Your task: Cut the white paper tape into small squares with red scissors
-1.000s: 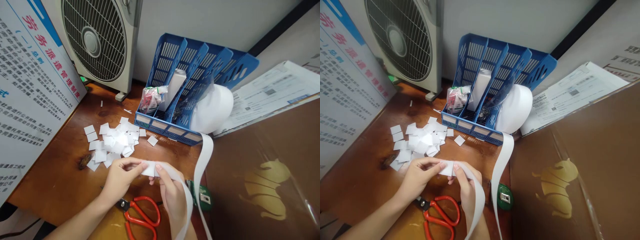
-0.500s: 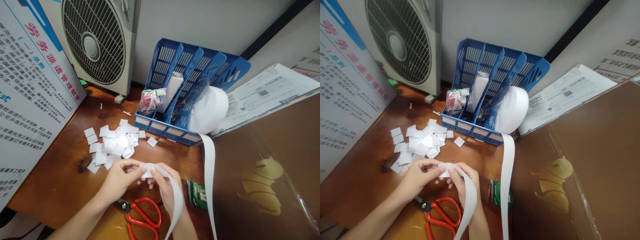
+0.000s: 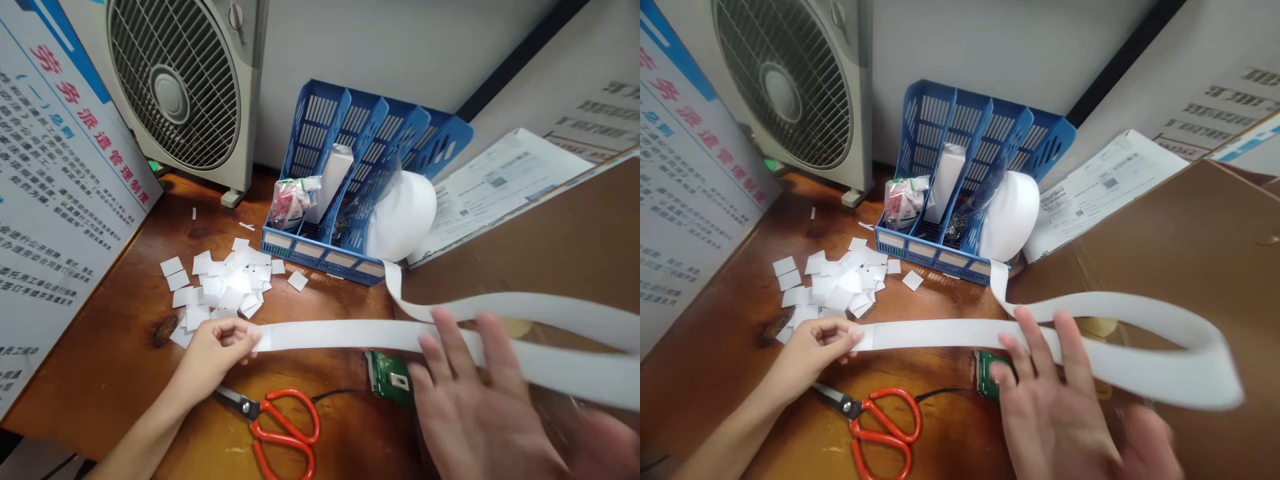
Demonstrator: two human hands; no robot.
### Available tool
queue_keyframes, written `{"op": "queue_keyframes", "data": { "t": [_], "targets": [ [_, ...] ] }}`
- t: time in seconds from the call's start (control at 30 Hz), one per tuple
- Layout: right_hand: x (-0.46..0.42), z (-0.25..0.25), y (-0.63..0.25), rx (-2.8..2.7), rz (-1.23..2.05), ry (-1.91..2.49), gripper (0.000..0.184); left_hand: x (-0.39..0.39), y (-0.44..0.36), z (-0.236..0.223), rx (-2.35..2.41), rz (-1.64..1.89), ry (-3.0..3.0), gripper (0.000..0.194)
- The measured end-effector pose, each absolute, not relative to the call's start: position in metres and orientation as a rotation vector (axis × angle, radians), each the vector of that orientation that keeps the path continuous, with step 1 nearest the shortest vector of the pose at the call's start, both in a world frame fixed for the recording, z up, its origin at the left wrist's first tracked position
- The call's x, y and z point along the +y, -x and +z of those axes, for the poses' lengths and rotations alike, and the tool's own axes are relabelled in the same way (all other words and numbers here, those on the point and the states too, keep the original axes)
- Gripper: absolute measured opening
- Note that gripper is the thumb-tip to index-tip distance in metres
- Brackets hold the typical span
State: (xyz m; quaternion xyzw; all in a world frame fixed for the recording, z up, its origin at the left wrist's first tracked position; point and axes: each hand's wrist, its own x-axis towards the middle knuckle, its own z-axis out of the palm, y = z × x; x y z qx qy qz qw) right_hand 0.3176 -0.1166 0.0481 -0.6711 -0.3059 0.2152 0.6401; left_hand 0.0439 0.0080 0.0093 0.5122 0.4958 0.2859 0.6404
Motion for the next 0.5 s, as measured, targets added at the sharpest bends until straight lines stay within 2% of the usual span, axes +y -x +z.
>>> {"op": "queue_keyframes", "data": {
  "t": [0.07, 0.1, 0.17, 0.3, 0.37, 0.5],
  "targets": [
    [-0.107, 0.047, -0.303, -0.55, 0.533, 1.481, 0.055, 0.007, -0.045, 0.007, 1.142, 0.655, -1.161, 0.027],
    [-0.104, 0.046, -0.295, -0.606, 0.499, 1.57, 0.05, 0.007, -0.045, 0.006, 1.149, 0.664, -1.157, 0.028],
    [-0.104, 0.041, -0.278, -0.974, 0.671, 1.617, 0.026, 0.007, -0.046, 0.006, 1.152, 0.682, -1.153, 0.028],
    [-0.119, 0.026, -0.25, -1.511, 0.849, 1.574, 0.012, 0.008, -0.047, 0.007, 1.139, 0.692, -1.135, 0.026],
    [-0.128, 0.012, -0.236, -1.726, 0.84, 1.66, 0.016, 0.008, -0.047, 0.009, 1.141, 0.692, -1.133, 0.025],
    [-0.143, -0.029, -0.206, -2.053, 0.573, 1.832, 0.056, 0.01, -0.048, 0.011, 1.158, 0.71, -1.143, 0.025]
  ]
}}
